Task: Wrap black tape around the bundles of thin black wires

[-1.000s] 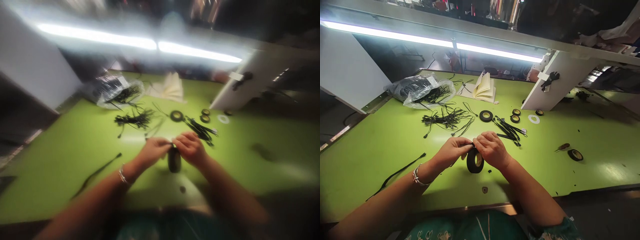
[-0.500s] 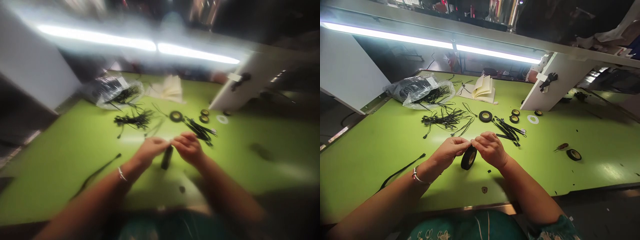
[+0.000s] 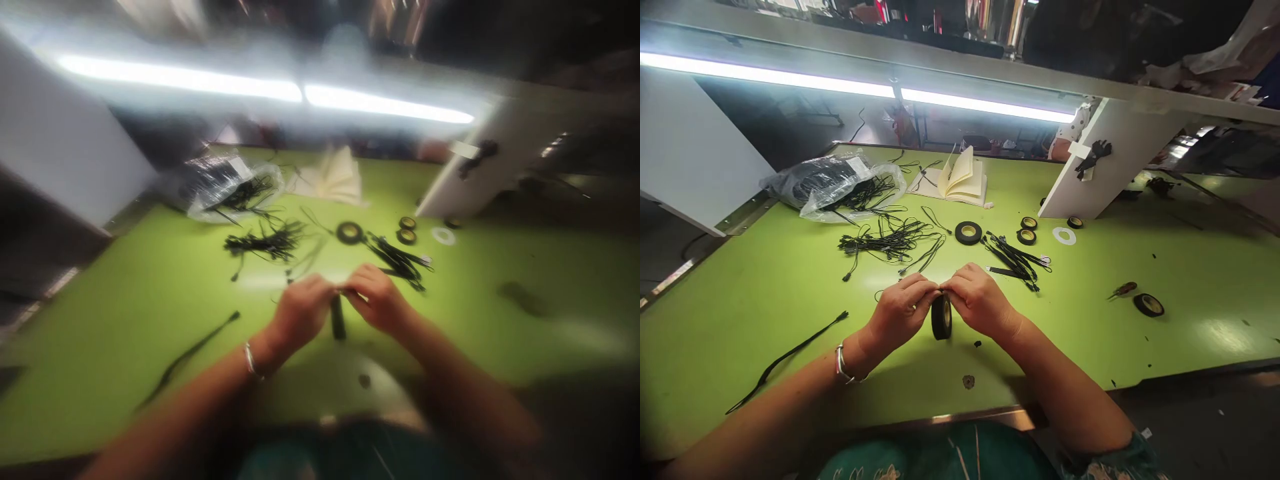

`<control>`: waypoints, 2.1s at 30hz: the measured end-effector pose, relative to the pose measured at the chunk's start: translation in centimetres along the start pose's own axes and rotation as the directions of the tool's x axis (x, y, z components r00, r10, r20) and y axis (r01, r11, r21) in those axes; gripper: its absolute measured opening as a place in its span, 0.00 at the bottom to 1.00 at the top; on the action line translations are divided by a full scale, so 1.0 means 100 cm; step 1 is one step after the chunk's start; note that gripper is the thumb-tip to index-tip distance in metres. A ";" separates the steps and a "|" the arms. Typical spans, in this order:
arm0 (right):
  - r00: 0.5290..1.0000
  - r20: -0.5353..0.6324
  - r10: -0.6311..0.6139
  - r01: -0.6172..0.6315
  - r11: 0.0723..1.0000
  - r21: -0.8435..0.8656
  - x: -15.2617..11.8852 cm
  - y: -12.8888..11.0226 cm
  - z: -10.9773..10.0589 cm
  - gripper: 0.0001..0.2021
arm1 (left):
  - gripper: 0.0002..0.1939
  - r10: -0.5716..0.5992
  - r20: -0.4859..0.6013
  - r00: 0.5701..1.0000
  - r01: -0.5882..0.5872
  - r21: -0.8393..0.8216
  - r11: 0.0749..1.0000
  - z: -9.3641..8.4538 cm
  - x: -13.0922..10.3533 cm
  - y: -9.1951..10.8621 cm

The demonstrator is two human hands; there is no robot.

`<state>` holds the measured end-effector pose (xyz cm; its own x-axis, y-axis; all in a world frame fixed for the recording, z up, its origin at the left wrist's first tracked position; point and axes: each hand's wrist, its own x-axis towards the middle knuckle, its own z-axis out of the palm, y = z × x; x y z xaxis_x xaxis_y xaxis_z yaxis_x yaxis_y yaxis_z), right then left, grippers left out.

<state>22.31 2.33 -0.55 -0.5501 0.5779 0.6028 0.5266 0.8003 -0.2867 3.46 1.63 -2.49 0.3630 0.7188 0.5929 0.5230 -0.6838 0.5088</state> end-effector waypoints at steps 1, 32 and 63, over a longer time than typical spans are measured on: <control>1.000 0.006 0.001 0.000 0.999 -0.034 0.000 0.000 -0.001 0.07 | 0.09 -0.019 0.023 1.000 0.020 -0.043 0.999 -0.001 0.002 0.000; 0.980 -0.115 -0.163 0.155 0.985 -0.076 -0.006 0.004 0.012 0.07 | 0.14 -0.470 0.396 0.788 0.612 -0.423 0.669 -0.017 0.009 -0.001; 0.983 -0.040 -0.180 0.161 0.943 -0.291 -0.003 -0.010 0.003 0.07 | 0.03 -0.486 0.164 0.858 0.507 -0.415 0.755 -0.008 0.008 0.009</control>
<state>21.76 1.43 -0.69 -0.6096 0.4179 0.6736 0.5969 0.8011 0.0432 3.58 1.49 -1.11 0.1834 0.9701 0.1592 0.2591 -0.2039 0.9441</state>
